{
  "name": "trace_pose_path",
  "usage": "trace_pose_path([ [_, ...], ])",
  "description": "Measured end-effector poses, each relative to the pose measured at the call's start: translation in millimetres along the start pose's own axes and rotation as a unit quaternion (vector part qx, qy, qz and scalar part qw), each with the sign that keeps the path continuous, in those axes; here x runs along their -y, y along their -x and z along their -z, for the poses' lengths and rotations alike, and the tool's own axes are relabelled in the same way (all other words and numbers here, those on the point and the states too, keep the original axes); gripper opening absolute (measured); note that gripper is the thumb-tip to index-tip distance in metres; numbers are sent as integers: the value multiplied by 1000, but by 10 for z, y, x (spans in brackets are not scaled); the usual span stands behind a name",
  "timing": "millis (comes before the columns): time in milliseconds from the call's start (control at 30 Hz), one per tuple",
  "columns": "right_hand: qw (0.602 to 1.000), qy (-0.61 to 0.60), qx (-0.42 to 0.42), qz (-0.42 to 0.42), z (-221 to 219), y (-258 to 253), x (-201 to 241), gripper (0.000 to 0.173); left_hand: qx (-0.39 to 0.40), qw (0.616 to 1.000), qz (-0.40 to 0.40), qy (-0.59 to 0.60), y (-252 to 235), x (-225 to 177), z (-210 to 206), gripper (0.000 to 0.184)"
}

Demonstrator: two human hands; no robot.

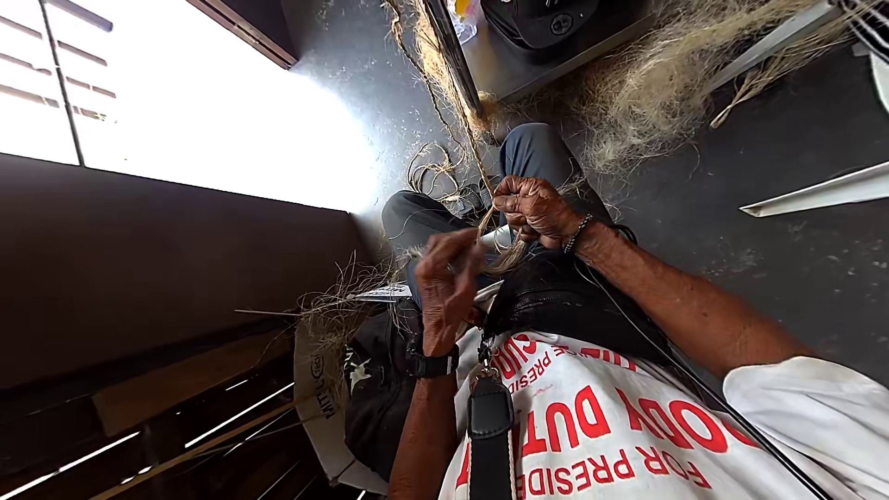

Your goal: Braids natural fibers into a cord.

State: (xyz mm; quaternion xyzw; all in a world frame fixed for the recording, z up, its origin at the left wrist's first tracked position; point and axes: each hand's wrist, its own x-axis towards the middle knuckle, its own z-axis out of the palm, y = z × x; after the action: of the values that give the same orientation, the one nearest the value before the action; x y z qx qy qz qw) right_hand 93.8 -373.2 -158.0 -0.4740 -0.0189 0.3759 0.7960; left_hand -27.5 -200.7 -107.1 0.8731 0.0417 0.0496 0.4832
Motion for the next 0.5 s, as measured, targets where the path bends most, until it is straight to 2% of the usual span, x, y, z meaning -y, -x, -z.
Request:
trace_pose_path([
  [67,1000,18,5,10,-3,-7,1,9,-64,997,-7,-45,-97,-29,89,31],
  [100,1000,27,6,12,-15,-11,8,10,-57,996,1,-63,-160,-44,110,37],
  [200,999,39,8,26,-40,-22,21,12,33,997,37,-53,-337,-105,16,44],
  [267,998,47,12,38,-23,-21,31,14,82,995,56,-4,-395,-101,-99,35],
  [333,996,67,16,51,5,-20,41,16,85,994,65,22,-451,-79,-194,17],
  [500,984,140,28,109,74,-51,19,16,70,997,17,-38,-516,-16,-202,22],
])
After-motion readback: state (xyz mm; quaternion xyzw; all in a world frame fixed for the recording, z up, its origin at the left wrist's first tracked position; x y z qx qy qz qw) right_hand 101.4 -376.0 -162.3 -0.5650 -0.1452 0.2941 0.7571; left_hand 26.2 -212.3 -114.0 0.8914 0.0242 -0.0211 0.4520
